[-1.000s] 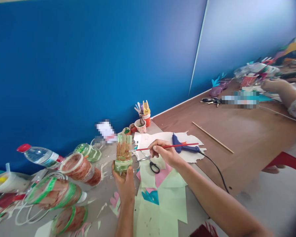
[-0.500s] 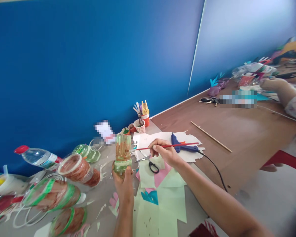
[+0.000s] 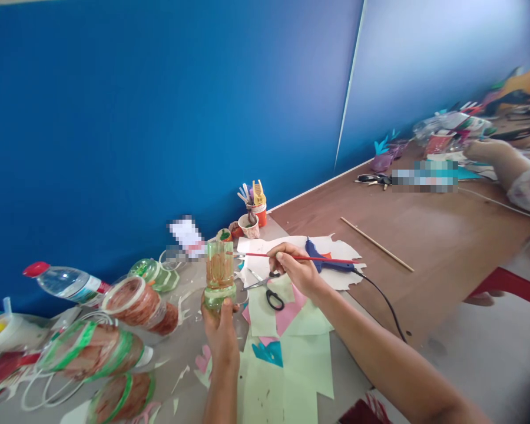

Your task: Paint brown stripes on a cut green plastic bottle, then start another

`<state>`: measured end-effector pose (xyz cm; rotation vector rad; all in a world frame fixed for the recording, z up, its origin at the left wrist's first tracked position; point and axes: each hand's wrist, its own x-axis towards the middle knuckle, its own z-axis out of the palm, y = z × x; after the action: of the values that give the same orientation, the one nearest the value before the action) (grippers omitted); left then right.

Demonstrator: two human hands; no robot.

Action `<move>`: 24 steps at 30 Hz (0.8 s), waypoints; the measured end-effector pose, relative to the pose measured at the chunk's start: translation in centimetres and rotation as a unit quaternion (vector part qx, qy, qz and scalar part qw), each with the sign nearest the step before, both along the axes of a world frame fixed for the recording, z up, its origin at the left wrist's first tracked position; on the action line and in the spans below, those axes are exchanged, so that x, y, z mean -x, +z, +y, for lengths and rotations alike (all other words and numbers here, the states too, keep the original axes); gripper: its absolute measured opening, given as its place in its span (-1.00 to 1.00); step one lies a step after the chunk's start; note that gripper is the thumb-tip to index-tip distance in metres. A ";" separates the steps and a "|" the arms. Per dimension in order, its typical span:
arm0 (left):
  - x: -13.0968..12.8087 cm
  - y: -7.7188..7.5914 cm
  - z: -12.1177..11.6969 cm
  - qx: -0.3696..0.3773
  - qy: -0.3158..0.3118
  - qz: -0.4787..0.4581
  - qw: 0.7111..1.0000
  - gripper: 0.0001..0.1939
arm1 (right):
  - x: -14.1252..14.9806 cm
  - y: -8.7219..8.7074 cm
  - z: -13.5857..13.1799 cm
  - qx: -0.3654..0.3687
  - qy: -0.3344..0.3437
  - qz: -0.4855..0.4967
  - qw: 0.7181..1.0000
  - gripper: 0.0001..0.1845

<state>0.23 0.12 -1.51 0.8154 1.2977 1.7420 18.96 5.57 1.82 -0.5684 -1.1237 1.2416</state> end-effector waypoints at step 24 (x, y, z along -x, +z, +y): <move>0.1 0.0 0.0 -0.008 -0.066 -0.077 0.995 -0.70 | 0.0 0.2 0.0 0.006 0.019 0.017 1.000 -0.82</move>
<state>0.15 0.14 -1.52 0.7440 1.1046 1.6783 18.93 5.58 1.98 -0.5351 -1.1029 1.2863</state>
